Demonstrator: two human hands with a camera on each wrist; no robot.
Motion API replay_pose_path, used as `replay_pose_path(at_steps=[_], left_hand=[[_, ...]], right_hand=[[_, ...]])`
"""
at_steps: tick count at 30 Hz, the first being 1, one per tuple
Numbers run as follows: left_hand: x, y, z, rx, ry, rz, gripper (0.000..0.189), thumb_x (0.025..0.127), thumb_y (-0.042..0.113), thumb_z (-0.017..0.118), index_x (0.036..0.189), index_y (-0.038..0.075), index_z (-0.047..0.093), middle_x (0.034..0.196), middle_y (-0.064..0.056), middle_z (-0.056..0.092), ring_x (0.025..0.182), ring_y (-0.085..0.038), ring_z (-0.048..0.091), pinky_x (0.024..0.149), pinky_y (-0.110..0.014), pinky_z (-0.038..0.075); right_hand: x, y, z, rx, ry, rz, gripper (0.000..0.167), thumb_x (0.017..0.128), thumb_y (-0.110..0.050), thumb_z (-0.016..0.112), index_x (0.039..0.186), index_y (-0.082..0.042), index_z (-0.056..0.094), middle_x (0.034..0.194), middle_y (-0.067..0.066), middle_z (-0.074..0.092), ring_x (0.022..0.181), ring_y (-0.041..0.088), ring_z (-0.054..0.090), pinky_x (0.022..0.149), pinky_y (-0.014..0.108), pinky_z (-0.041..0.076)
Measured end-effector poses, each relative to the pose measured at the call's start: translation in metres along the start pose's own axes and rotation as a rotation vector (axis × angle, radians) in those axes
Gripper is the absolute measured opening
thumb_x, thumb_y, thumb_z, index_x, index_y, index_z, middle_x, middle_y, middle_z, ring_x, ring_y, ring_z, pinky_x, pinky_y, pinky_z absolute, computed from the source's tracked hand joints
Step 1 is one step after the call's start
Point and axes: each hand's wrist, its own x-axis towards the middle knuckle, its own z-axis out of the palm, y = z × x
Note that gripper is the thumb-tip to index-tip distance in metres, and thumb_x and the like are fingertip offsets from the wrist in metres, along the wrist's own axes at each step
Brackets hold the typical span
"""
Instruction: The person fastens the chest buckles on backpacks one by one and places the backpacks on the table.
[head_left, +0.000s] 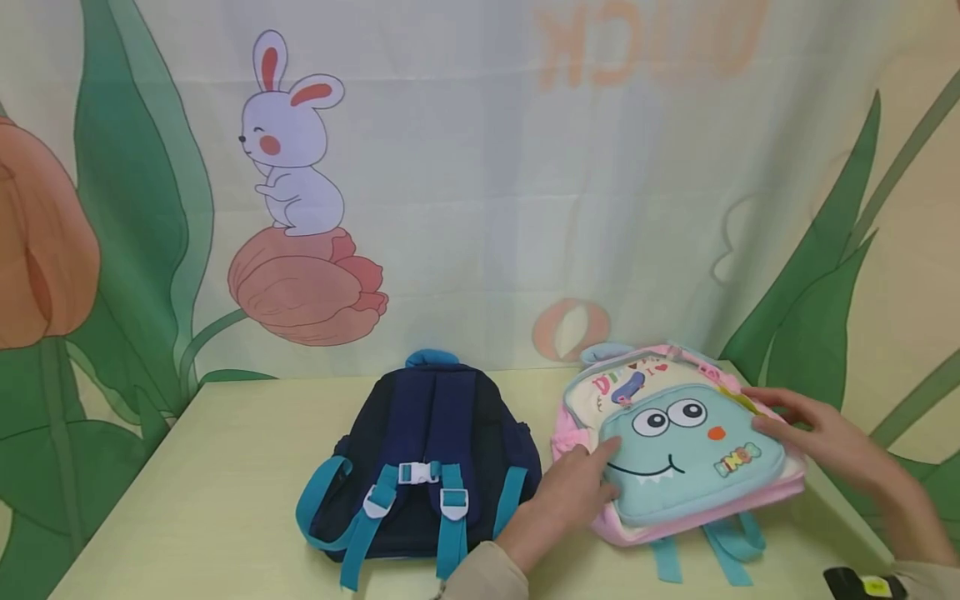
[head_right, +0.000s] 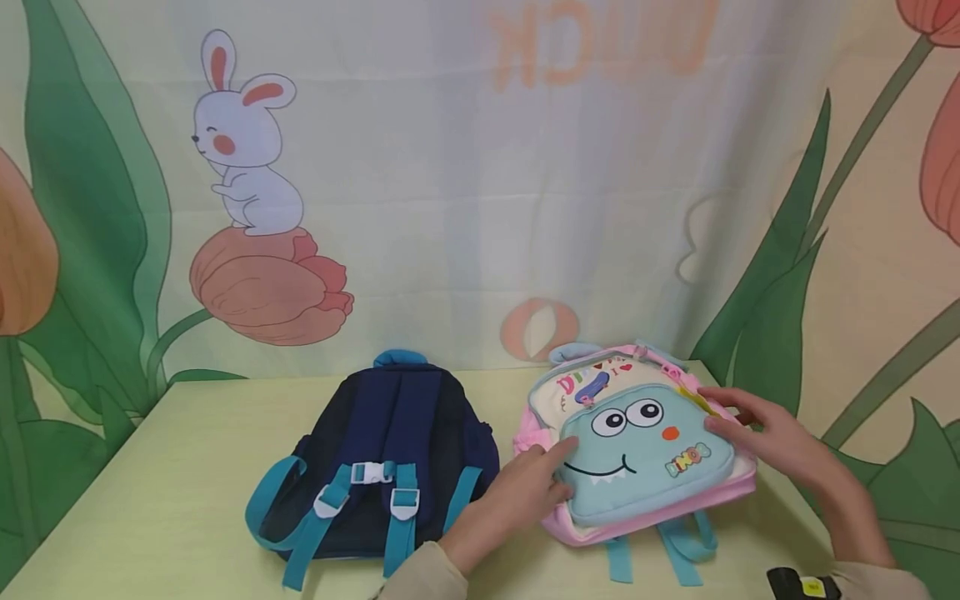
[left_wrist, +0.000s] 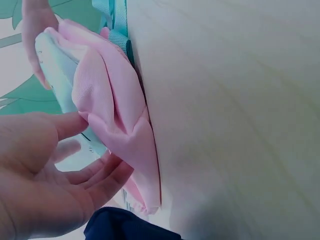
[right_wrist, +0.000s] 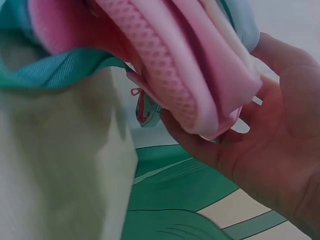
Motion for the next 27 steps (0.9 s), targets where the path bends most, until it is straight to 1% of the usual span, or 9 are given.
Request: replay_pose_path(at_steps=[4, 6, 9, 11, 13, 15, 17, 21, 27], left_hand=[[0.0, 0.0, 0.001, -0.1, -0.048, 0.042, 0.053, 0.096, 0.037, 0.065, 0.146, 0.036, 0.048, 0.112, 0.0, 0.062, 0.086, -0.009, 0.05, 0.069, -0.021, 0.044], [0.0, 0.001, 0.001, -0.151, -0.075, 0.052, 0.053, 0.096, 0.043, 0.061, 0.146, 0.034, 0.048, 0.112, 0.002, 0.062, 0.087, -0.007, 0.049, 0.07, -0.02, 0.043], [0.0, 0.003, 0.001, -0.201, -0.104, 0.042, 0.059, 0.094, 0.055, 0.06, 0.147, 0.033, 0.047, 0.115, 0.002, 0.062, 0.09, -0.007, 0.049, 0.072, -0.02, 0.043], [0.0, 0.004, 0.001, -0.218, -0.118, 0.023, 0.065, 0.09, 0.062, 0.06, 0.147, 0.034, 0.047, 0.115, 0.003, 0.061, 0.09, -0.007, 0.048, 0.072, -0.021, 0.042], [0.0, 0.005, 0.001, -0.232, -0.126, 0.003, 0.069, 0.087, 0.066, 0.062, 0.147, 0.036, 0.046, 0.115, 0.003, 0.059, 0.089, -0.008, 0.048, 0.072, -0.022, 0.042], [0.0, 0.006, 0.002, -0.24, -0.128, -0.003, 0.071, 0.085, 0.067, 0.063, 0.147, 0.036, 0.046, 0.114, 0.003, 0.058, 0.089, -0.008, 0.048, 0.072, -0.022, 0.043], [0.0, 0.007, 0.002, -0.24, -0.124, 0.004, 0.072, 0.085, 0.067, 0.064, 0.147, 0.035, 0.046, 0.114, 0.004, 0.059, 0.089, -0.008, 0.048, 0.072, -0.021, 0.043], [0.001, 0.009, 0.005, -0.242, -0.114, 0.038, 0.071, 0.085, 0.064, 0.065, 0.147, 0.032, 0.048, 0.114, 0.004, 0.061, 0.09, -0.006, 0.048, 0.073, -0.02, 0.043], [0.003, 0.012, 0.009, -0.281, -0.119, 0.066, 0.072, 0.085, 0.064, 0.065, 0.147, 0.03, 0.048, 0.116, 0.006, 0.061, 0.092, -0.006, 0.049, 0.078, -0.02, 0.044]], right_hand=[[-0.002, -0.01, -0.008, -0.009, 0.039, -0.011, 0.054, 0.102, -0.035, 0.055, 0.149, -0.014, 0.043, 0.11, 0.012, 0.058, 0.084, 0.007, 0.058, 0.064, 0.025, 0.049], [-0.004, -0.016, -0.013, -0.003, 0.051, -0.016, 0.054, 0.101, -0.034, 0.056, 0.149, -0.014, 0.042, 0.109, 0.012, 0.057, 0.08, 0.009, 0.061, 0.064, 0.026, 0.05], [-0.005, -0.021, -0.018, 0.01, 0.06, -0.03, 0.053, 0.101, -0.032, 0.057, 0.149, -0.013, 0.043, 0.108, 0.01, 0.058, 0.076, 0.012, 0.065, 0.064, 0.026, 0.052], [-0.006, -0.025, -0.021, 0.016, 0.057, -0.035, 0.052, 0.101, -0.031, 0.057, 0.148, -0.013, 0.043, 0.108, 0.005, 0.059, 0.074, 0.015, 0.066, 0.065, 0.026, 0.052], [-0.006, -0.028, -0.023, 0.011, 0.058, -0.041, 0.051, 0.101, -0.031, 0.057, 0.148, -0.014, 0.044, 0.108, -0.001, 0.06, 0.074, 0.016, 0.067, 0.066, 0.025, 0.051], [-0.007, -0.031, -0.025, -0.002, 0.067, -0.049, 0.051, 0.101, -0.031, 0.057, 0.148, -0.015, 0.045, 0.107, -0.007, 0.061, 0.074, 0.015, 0.067, 0.067, 0.024, 0.05], [-0.008, -0.035, -0.026, -0.002, 0.077, -0.058, 0.05, 0.101, -0.03, 0.058, 0.147, -0.015, 0.045, 0.107, -0.012, 0.06, 0.074, 0.015, 0.067, 0.067, 0.024, 0.049], [-0.011, -0.042, -0.029, 0.025, 0.093, -0.086, 0.048, 0.101, -0.026, 0.058, 0.146, -0.015, 0.047, 0.106, -0.015, 0.061, 0.071, 0.017, 0.068, 0.064, 0.026, 0.051], [-0.014, -0.053, -0.034, 0.054, 0.108, -0.085, 0.048, 0.101, -0.026, 0.059, 0.146, -0.018, 0.047, 0.104, -0.016, 0.06, 0.069, 0.02, 0.069, 0.062, 0.028, 0.053]])
